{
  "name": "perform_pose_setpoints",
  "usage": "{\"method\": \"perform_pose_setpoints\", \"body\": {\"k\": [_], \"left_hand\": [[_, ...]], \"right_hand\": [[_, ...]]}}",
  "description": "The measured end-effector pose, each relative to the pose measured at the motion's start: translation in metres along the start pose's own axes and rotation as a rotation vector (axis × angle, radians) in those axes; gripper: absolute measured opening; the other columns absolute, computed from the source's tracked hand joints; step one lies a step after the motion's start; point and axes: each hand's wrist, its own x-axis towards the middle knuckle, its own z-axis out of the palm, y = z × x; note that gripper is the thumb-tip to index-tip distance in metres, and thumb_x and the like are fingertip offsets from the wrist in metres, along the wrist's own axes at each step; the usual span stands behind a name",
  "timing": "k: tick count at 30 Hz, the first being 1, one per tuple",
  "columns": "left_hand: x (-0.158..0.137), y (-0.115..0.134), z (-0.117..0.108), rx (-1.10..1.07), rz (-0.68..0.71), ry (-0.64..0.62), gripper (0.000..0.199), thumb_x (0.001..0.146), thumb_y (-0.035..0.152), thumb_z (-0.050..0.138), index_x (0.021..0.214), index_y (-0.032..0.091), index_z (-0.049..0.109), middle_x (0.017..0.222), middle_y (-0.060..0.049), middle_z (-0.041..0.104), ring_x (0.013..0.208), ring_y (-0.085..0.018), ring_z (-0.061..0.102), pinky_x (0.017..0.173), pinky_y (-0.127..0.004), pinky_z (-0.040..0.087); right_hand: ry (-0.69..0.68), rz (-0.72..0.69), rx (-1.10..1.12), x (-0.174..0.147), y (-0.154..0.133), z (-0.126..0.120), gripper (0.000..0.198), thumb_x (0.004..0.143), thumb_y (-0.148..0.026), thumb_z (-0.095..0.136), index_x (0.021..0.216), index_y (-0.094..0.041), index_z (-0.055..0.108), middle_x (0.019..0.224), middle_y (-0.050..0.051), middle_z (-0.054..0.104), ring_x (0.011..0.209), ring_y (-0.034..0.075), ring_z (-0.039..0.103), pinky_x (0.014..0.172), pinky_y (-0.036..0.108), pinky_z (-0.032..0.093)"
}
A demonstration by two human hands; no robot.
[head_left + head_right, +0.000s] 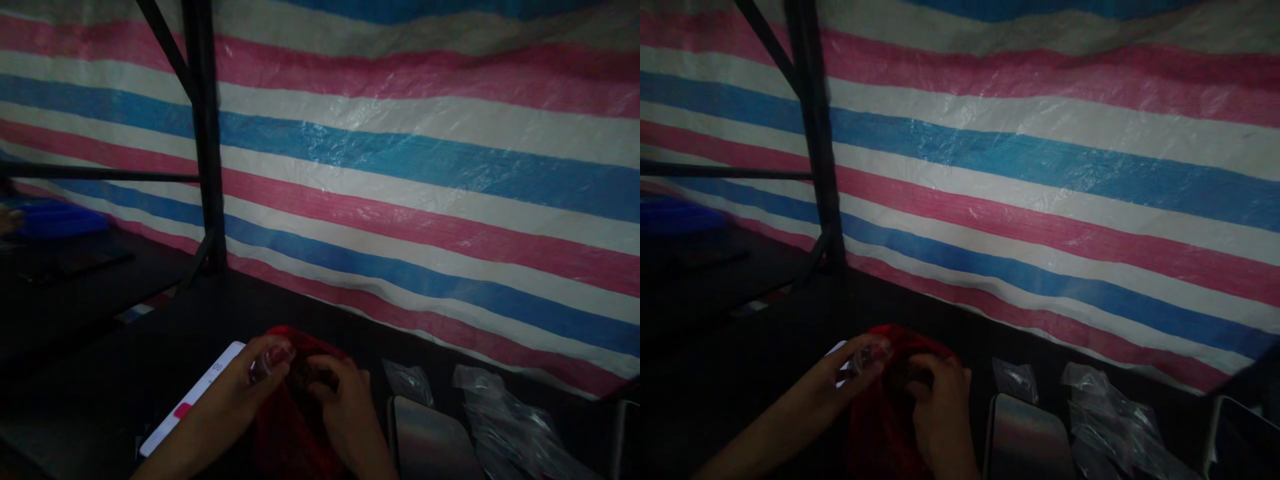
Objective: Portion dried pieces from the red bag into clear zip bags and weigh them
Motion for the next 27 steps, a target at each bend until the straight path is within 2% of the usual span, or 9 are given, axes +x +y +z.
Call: {"method": "perform_pose_setpoints", "body": {"k": [2, 4, 6, 8, 13, 17, 21, 25, 27], "left_hand": [[-0.001, -0.006, -0.002, 0.130, 0.121, 0.042, 0.038, 0.095, 0.055, 0.066, 0.123, 0.030, 0.071, 0.127, -0.006, 0.073, 0.119, -0.028, 0.067, 0.105, -0.041, 0.053], [-0.002, -0.008, 0.000, 0.220, 0.205, 0.076, 0.031, 0.097, 0.047, 0.061, 0.122, 0.031, 0.071, 0.128, -0.007, 0.071, 0.122, -0.029, 0.065, 0.107, -0.045, 0.051], [-0.003, -0.008, 0.008, 0.311, 0.236, 0.092, 0.028, 0.098, 0.040, 0.058, 0.121, 0.031, 0.072, 0.124, -0.008, 0.072, 0.118, -0.031, 0.065, 0.103, -0.048, 0.051], [-0.004, -0.009, 0.018, 0.369, 0.238, 0.089, 0.029, 0.099, 0.034, 0.055, 0.122, 0.031, 0.071, 0.120, -0.008, 0.074, 0.111, -0.031, 0.065, 0.098, -0.049, 0.051], [-0.007, -0.014, 0.041, 0.292, 0.235, 0.071, 0.035, 0.098, 0.030, 0.055, 0.130, 0.030, 0.067, 0.120, -0.009, 0.071, 0.112, -0.031, 0.065, 0.100, -0.048, 0.051], [-0.010, -0.007, 0.048, 0.137, 0.132, -0.020, 0.036, 0.094, 0.035, 0.059, 0.128, 0.029, 0.067, 0.127, -0.009, 0.071, 0.121, -0.033, 0.065, 0.109, -0.053, 0.048], [-0.012, 0.006, 0.052, -0.020, 0.107, -0.084, 0.038, 0.091, 0.037, 0.063, 0.128, 0.027, 0.066, 0.130, -0.009, 0.073, 0.128, -0.031, 0.066, 0.113, -0.048, 0.048], [-0.013, 0.012, 0.056, -0.093, 0.141, -0.094, 0.037, 0.087, 0.038, 0.066, 0.121, 0.024, 0.066, 0.122, -0.008, 0.077, 0.120, -0.028, 0.072, 0.105, -0.040, 0.055], [-0.011, 0.012, 0.053, -0.091, 0.155, -0.050, 0.034, 0.087, 0.038, 0.064, 0.118, 0.023, 0.064, 0.118, -0.007, 0.077, 0.113, -0.026, 0.074, 0.100, -0.038, 0.057]], "right_hand": [[-0.018, 0.014, 0.108, 0.000, 0.000, -0.008, 0.039, 0.081, -0.009, 0.067, 0.108, -0.030, 0.084, 0.112, 0.006, 0.080, 0.116, 0.031, 0.068, 0.104, 0.045, 0.049], [-0.023, -0.048, 0.267, -0.001, -0.002, -0.016, 0.035, 0.084, -0.014, 0.065, 0.112, -0.027, 0.082, 0.115, 0.006, 0.080, 0.118, 0.029, 0.070, 0.106, 0.043, 0.050], [-0.056, -0.118, 0.419, -0.003, -0.008, -0.022, 0.034, 0.088, -0.018, 0.062, 0.116, -0.026, 0.079, 0.119, 0.005, 0.080, 0.118, 0.026, 0.071, 0.105, 0.039, 0.052], [-0.066, -0.159, 0.471, -0.007, -0.016, -0.024, 0.035, 0.089, -0.018, 0.061, 0.120, -0.027, 0.077, 0.123, 0.004, 0.079, 0.119, 0.024, 0.071, 0.105, 0.035, 0.053], [-0.022, -0.341, 0.203, -0.016, -0.030, -0.022, 0.051, 0.081, 0.002, 0.053, 0.115, -0.025, 0.080, 0.121, 0.004, 0.075, 0.115, 0.018, 0.071, 0.103, 0.029, 0.052], [-0.011, -0.473, 0.076, -0.020, -0.032, -0.026, 0.061, 0.084, 0.007, 0.043, 0.122, -0.024, 0.078, 0.130, 0.006, 0.073, 0.121, 0.017, 0.069, 0.106, 0.029, 0.052], [0.015, -0.522, -0.026, -0.022, -0.037, -0.034, 0.058, 0.085, 0.006, 0.042, 0.124, -0.020, 0.078, 0.134, 0.009, 0.074, 0.127, 0.021, 0.067, 0.112, 0.036, 0.049], [-0.021, -0.552, -0.080, -0.022, -0.049, -0.044, 0.054, 0.085, 0.005, 0.045, 0.117, -0.021, 0.080, 0.132, 0.008, 0.075, 0.124, 0.021, 0.068, 0.111, 0.035, 0.050], [0.035, -0.539, -0.065, -0.019, -0.051, -0.048, 0.051, 0.086, 0.003, 0.050, 0.120, -0.022, 0.078, 0.133, 0.007, 0.074, 0.125, 0.020, 0.068, 0.111, 0.033, 0.049]]}}
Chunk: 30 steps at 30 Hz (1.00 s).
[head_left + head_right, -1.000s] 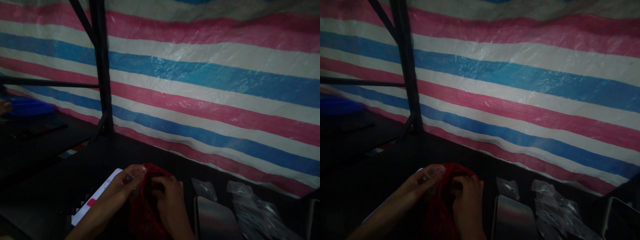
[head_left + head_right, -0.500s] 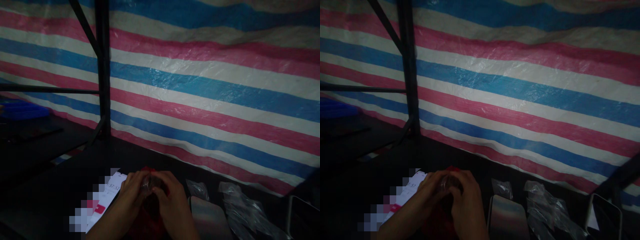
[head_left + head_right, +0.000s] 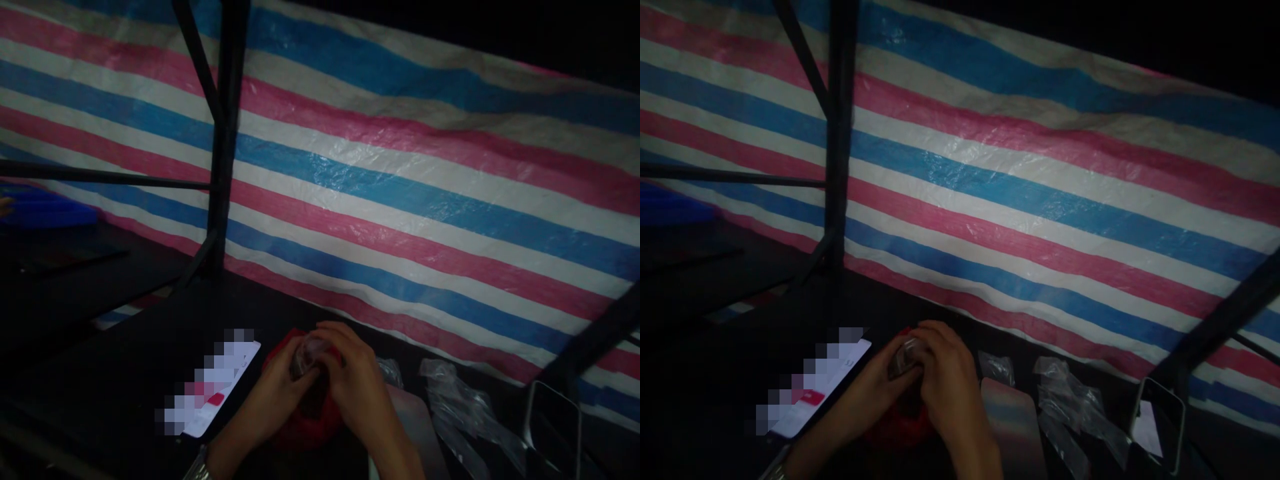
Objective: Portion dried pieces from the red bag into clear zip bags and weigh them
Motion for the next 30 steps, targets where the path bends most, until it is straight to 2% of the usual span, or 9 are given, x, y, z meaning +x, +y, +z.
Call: {"method": "perform_pose_setpoints", "body": {"k": [3, 7, 10, 12, 16, 19, 22, 27, 30], "left_hand": [[0.004, -0.003, -0.011, 0.076, -0.032, 0.142, 0.026, 0.091, 0.039, 0.057, 0.112, 0.024, 0.060, 0.101, -0.004, 0.076, 0.096, -0.025, 0.074, 0.088, -0.036, 0.056], [0.010, -0.013, -0.022, 0.261, -0.117, 0.288, 0.014, 0.089, 0.036, 0.056, 0.097, 0.025, 0.059, 0.089, -0.004, 0.069, 0.085, -0.028, 0.069, 0.080, -0.039, 0.050], [0.009, -0.024, -0.018, 0.369, -0.153, 0.297, 0.018, 0.081, 0.040, 0.067, 0.088, 0.025, 0.061, 0.094, -0.008, 0.067, 0.085, -0.031, 0.067, 0.078, -0.040, 0.046], [0.008, -0.029, -0.013, 0.388, -0.179, 0.258, 0.014, 0.077, 0.034, 0.070, 0.084, 0.026, 0.062, 0.086, -0.005, 0.069, 0.077, -0.029, 0.067, 0.071, -0.037, 0.044], [0.009, -0.032, -0.006, 0.337, -0.219, 0.254, 0.004, 0.082, 0.025, 0.058, 0.084, 0.027, 0.061, 0.071, 0.000, 0.069, 0.065, -0.023, 0.068, 0.061, -0.030, 0.043], [0.015, -0.025, -0.006, 0.257, -0.183, 0.340, 0.016, 0.088, 0.043, 0.056, 0.087, 0.027, 0.058, 0.078, -0.001, 0.071, 0.074, -0.023, 0.071, 0.066, -0.030, 0.050], [0.018, -0.017, -0.009, 0.187, -0.124, 0.438, 0.032, 0.086, 0.058, 0.057, 0.093, 0.026, 0.058, 0.083, -0.001, 0.070, 0.080, -0.023, 0.070, 0.070, -0.031, 0.053], [0.017, -0.012, -0.012, 0.133, -0.084, 0.586, 0.038, 0.085, 0.057, 0.058, 0.107, 0.025, 0.059, 0.097, -0.005, 0.073, 0.092, -0.026, 0.072, 0.079, -0.034, 0.056], [0.013, -0.015, -0.015, 0.221, -0.123, 0.524, 0.034, 0.086, 0.056, 0.058, 0.104, 0.027, 0.061, 0.093, -0.005, 0.075, 0.091, -0.028, 0.074, 0.076, -0.035, 0.055]], "right_hand": [[0.013, 0.090, -0.052, 0.004, 0.012, 0.000, 0.051, 0.082, 0.004, 0.054, 0.119, -0.021, 0.078, 0.126, 0.007, 0.075, 0.120, 0.021, 0.070, 0.106, 0.032, 0.051], [-0.203, 0.205, -0.281, 0.000, 0.040, 0.016, 0.057, 0.073, 0.009, 0.048, 0.107, -0.022, 0.081, 0.111, 0.007, 0.079, 0.109, 0.024, 0.072, 0.097, 0.036, 0.051], [-0.240, 0.269, -0.406, -0.007, 0.051, 0.027, 0.058, 0.072, 0.010, 0.048, 0.108, -0.023, 0.080, 0.114, 0.008, 0.079, 0.114, 0.027, 0.069, 0.099, 0.038, 0.048], [-0.272, 0.299, -0.426, -0.009, 0.051, 0.028, 0.057, 0.072, 0.009, 0.049, 0.107, -0.023, 0.080, 0.114, 0.008, 0.078, 0.114, 0.026, 0.068, 0.097, 0.037, 0.047], [-0.346, 0.349, -0.432, -0.011, 0.046, 0.022, 0.059, 0.068, 0.009, 0.051, 0.109, -0.023, 0.079, 0.116, 0.008, 0.078, 0.114, 0.027, 0.067, 0.097, 0.038, 0.044], [-0.318, 0.346, -0.441, -0.014, 0.049, 0.018, 0.061, 0.067, 0.011, 0.049, 0.109, -0.023, 0.078, 0.117, 0.007, 0.079, 0.115, 0.027, 0.067, 0.098, 0.040, 0.043], [-0.242, 0.320, -0.471, -0.017, 0.054, 0.014, 0.060, 0.067, 0.012, 0.047, 0.106, -0.023, 0.076, 0.114, 0.008, 0.079, 0.113, 0.029, 0.067, 0.096, 0.042, 0.042], [-0.129, 0.306, -0.519, -0.014, 0.054, 0.003, 0.057, 0.068, 0.013, 0.049, 0.100, -0.024, 0.076, 0.107, 0.006, 0.080, 0.105, 0.028, 0.069, 0.092, 0.043, 0.036], [-0.111, 0.327, -0.548, -0.013, 0.050, 0.002, 0.056, 0.071, 0.014, 0.049, 0.102, -0.023, 0.077, 0.106, 0.007, 0.081, 0.105, 0.030, 0.069, 0.091, 0.044, 0.033]]}}
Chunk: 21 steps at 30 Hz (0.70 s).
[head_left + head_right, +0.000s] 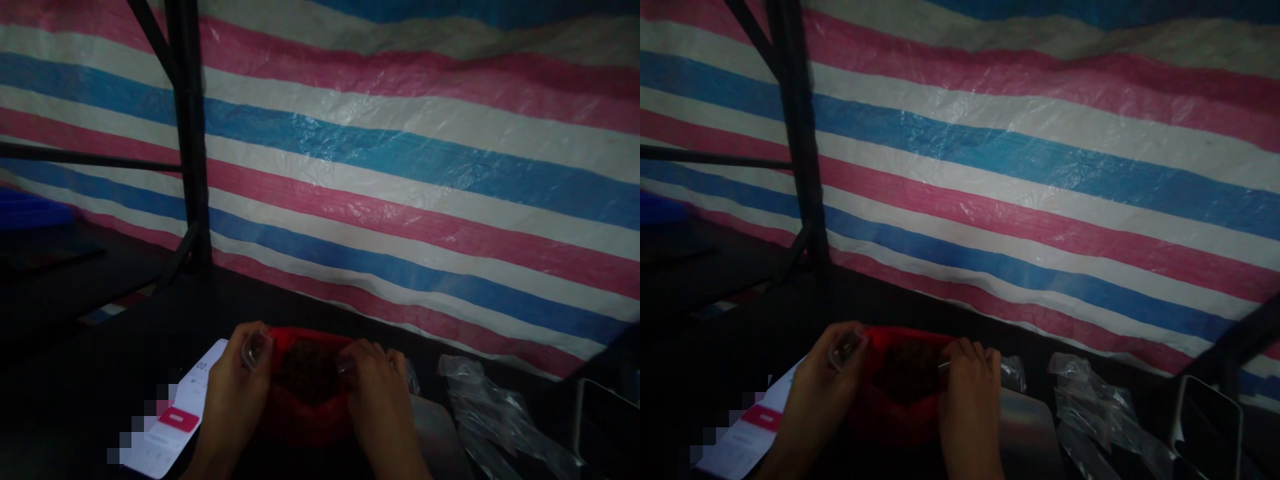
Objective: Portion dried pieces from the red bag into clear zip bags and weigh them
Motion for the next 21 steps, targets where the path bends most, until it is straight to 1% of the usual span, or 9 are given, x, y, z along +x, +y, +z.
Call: {"method": "perform_pose_setpoints", "body": {"k": [2, 4, 6, 8, 10, 13, 16, 18, 21], "left_hand": [[-0.001, -0.003, -0.003, 0.117, -0.013, -0.074, 0.028, 0.088, 0.054, 0.055, 0.097, 0.028, 0.060, 0.083, -0.003, 0.073, 0.082, -0.029, 0.074, 0.070, -0.036, 0.052], [-0.003, -0.004, -0.005, 0.212, -0.037, -0.137, 0.026, 0.090, 0.053, 0.049, 0.091, 0.029, 0.059, 0.077, -0.003, 0.072, 0.073, -0.029, 0.073, 0.066, -0.036, 0.049], [-0.005, -0.005, -0.006, 0.221, -0.062, -0.219, 0.030, 0.090, 0.055, 0.046, 0.089, 0.028, 0.059, 0.078, -0.004, 0.073, 0.073, -0.030, 0.074, 0.066, -0.037, 0.050], [-0.006, -0.006, -0.005, 0.155, -0.076, -0.282, 0.034, 0.089, 0.059, 0.047, 0.089, 0.027, 0.059, 0.082, -0.006, 0.074, 0.079, -0.031, 0.074, 0.069, -0.039, 0.053], [-0.006, -0.006, -0.004, 0.067, -0.088, -0.288, 0.034, 0.087, 0.059, 0.050, 0.089, 0.027, 0.059, 0.087, -0.007, 0.076, 0.083, -0.031, 0.074, 0.073, -0.039, 0.055], [-0.006, -0.004, -0.004, -0.005, -0.098, -0.289, 0.032, 0.084, 0.058, 0.055, 0.088, 0.026, 0.058, 0.089, -0.008, 0.076, 0.085, -0.031, 0.073, 0.077, -0.040, 0.056], [-0.005, 0.000, -0.004, -0.032, -0.126, -0.315, 0.033, 0.081, 0.059, 0.058, 0.086, 0.026, 0.057, 0.088, -0.008, 0.076, 0.084, -0.031, 0.073, 0.078, -0.042, 0.057], [-0.004, 0.003, -0.004, -0.050, -0.140, -0.320, 0.033, 0.080, 0.059, 0.059, 0.085, 0.027, 0.057, 0.087, -0.007, 0.075, 0.083, -0.030, 0.072, 0.078, -0.042, 0.058], [-0.003, 0.003, -0.006, -0.046, -0.115, -0.301, 0.034, 0.079, 0.061, 0.059, 0.084, 0.027, 0.058, 0.082, -0.005, 0.072, 0.080, -0.029, 0.071, 0.075, -0.041, 0.057]], "right_hand": [[-0.026, -0.010, -0.001, -0.001, -0.003, 0.004, 0.059, 0.071, 0.015, 0.048, 0.104, -0.022, 0.078, 0.110, 0.009, 0.081, 0.108, 0.031, 0.068, 0.092, 0.045, 0.033], [-0.038, -0.033, 0.006, -0.003, -0.006, 0.013, 0.059, 0.071, 0.016, 0.046, 0.103, -0.021, 0.079, 0.110, 0.010, 0.082, 0.109, 0.031, 0.068, 0.093, 0.046, 0.034], [-0.004, -0.043, 0.032, -0.004, -0.007, 0.024, 0.057, 0.071, 0.015, 0.047, 0.099, -0.022, 0.079, 0.106, 0.010, 0.082, 0.106, 0.030, 0.068, 0.092, 0.045, 0.035], [0.038, -0.020, 0.093, -0.004, -0.007, 0.033, 0.051, 0.071, 0.012, 0.051, 0.097, -0.022, 0.078, 0.103, 0.009, 0.082, 0.103, 0.029, 0.069, 0.091, 0.044, 0.037], [0.034, 0.001, 0.169, -0.004, -0.007, 0.039, 0.046, 0.071, 0.009, 0.056, 0.098, -0.022, 0.078, 0.103, 0.008, 0.081, 0.103, 0.029, 0.069, 0.091, 0.042, 0.040], [-0.028, 0.014, 0.276, -0.005, -0.007, 0.041, 0.045, 0.070, 0.005, 0.061, 0.099, -0.025, 0.079, 0.101, 0.006, 0.081, 0.103, 0.029, 0.070, 0.089, 0.040, 0.044], [-0.091, 0.017, 0.433, -0.004, -0.010, 0.039, 0.047, 0.070, 0.006, 0.058, 0.095, -0.027, 0.080, 0.098, 0.003, 0.082, 0.102, 0.027, 0.073, 0.087, 0.036, 0.049], [-0.116, 0.033, 0.563, -0.003, -0.011, 0.039, 0.049, 0.069, 0.007, 0.055, 0.095, -0.026, 0.081, 0.097, 0.002, 0.083, 0.099, 0.025, 0.076, 0.086, 0.034, 0.053], [-0.128, 0.062, 0.776, -0.001, -0.013, 0.042, 0.051, 0.069, 0.007, 0.053, 0.099, -0.023, 0.081, 0.098, 0.003, 0.083, 0.096, 0.023, 0.079, 0.084, 0.031, 0.057]]}}
